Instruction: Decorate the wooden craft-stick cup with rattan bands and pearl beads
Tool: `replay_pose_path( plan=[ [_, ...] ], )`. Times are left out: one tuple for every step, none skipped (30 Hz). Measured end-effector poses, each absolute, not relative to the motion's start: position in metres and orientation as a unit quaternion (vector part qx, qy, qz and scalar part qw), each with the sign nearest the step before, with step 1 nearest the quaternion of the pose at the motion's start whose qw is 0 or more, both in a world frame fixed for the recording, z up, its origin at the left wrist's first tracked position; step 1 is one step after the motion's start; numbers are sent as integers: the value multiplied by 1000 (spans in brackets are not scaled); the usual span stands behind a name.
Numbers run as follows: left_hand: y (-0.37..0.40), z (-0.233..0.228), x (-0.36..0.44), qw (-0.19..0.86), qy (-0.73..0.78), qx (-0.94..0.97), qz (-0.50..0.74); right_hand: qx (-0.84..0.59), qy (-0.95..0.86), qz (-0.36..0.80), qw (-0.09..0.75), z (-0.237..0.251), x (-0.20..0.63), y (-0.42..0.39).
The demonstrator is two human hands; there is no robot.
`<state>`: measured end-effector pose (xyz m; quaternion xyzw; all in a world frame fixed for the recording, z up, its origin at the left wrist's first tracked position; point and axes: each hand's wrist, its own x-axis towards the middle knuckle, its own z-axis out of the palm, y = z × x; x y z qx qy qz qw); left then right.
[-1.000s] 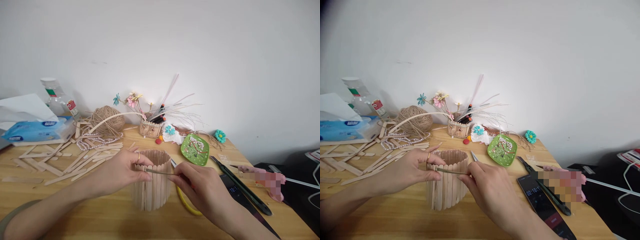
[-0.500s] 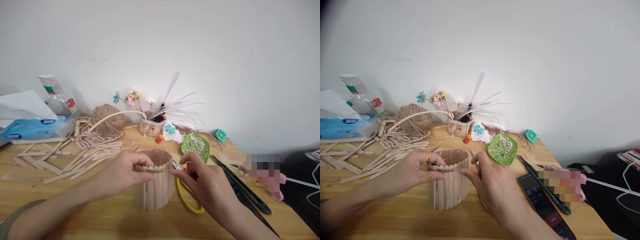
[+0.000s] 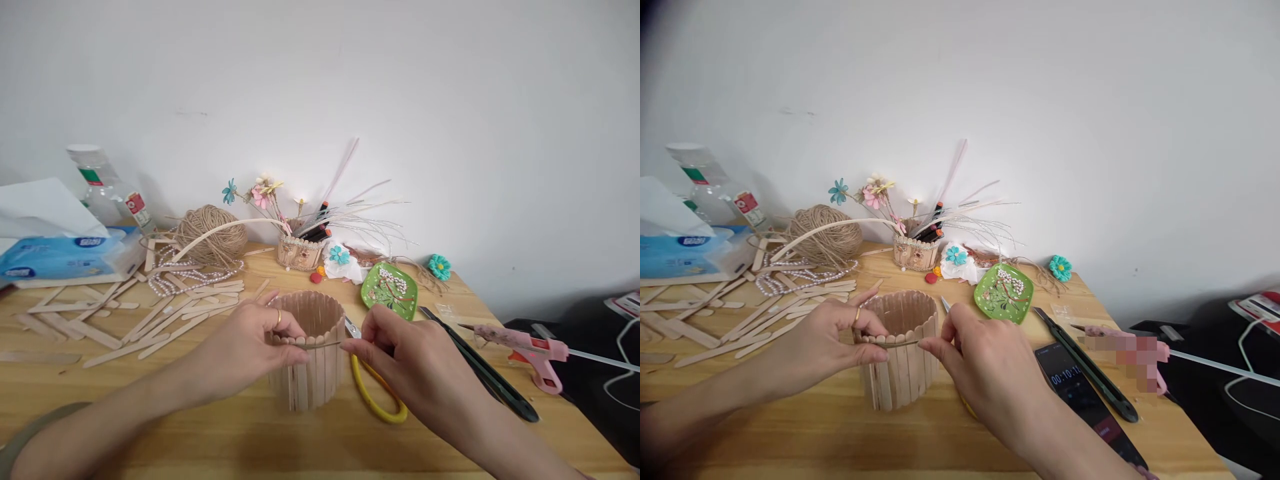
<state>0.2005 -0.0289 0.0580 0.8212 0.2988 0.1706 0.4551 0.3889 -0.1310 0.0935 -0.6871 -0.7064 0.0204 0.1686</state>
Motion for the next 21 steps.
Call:
replay_pose_path(
  plan=[
    [-29,58,201,454,297,822,172,-689,-706,25,162,95,388,-130],
    [-29,58,201,453,296,823,173,-692,-704,28,157,97,388,-130],
    [-30,58,200,450,294,825,174,-694,-702,31,153,98,387,-129],
    [-30,58,200,446,291,828,174,-697,-701,35,150,100,387,-128],
    [-30,58,200,441,285,833,175,-698,-699,37,148,101,386,-128],
    [-30,57,199,435,280,838,176,-700,-698,40,145,101,386,-127],
    [-31,57,198,431,274,841,177,-701,-697,42,143,102,386,-127],
    [-31,57,198,428,270,844,178,-701,-697,44,143,103,385,-127],
    [-31,57,197,427,267,845,180,-700,-698,47,142,103,385,-126],
    [-31,57,197,427,267,845,181,-699,-700,50,141,104,385,-126],
    [-31,57,196,429,267,843,182,-698,-701,53,140,104,384,-126],
    [-31,57,196,432,268,842,181,-697,-701,56,139,105,384,-126],
    [-31,57,196,436,267,840,180,-698,-700,60,137,105,384,-125],
    [-30,57,196,441,268,838,178,-700,-699,63,134,105,384,-124],
    [-30,57,196,446,269,835,177,-702,-696,65,131,105,384,-123],
    [-30,57,197,450,272,832,176,-705,-694,68,129,105,385,-122],
    [-29,58,197,453,276,829,176,-708,-691,71,126,104,385,-121],
    [-28,58,197,455,279,827,175,-710,-689,74,125,103,385,-120],
    [-28,59,197,456,282,826,173,-713,-686,78,125,102,386,-119],
    [-27,60,197,457,284,825,171,-714,-683,82,127,101,386,-118],
    [-26,60,197,460,288,823,167,-714,-683,85,132,101,387,-117]
  ],
)
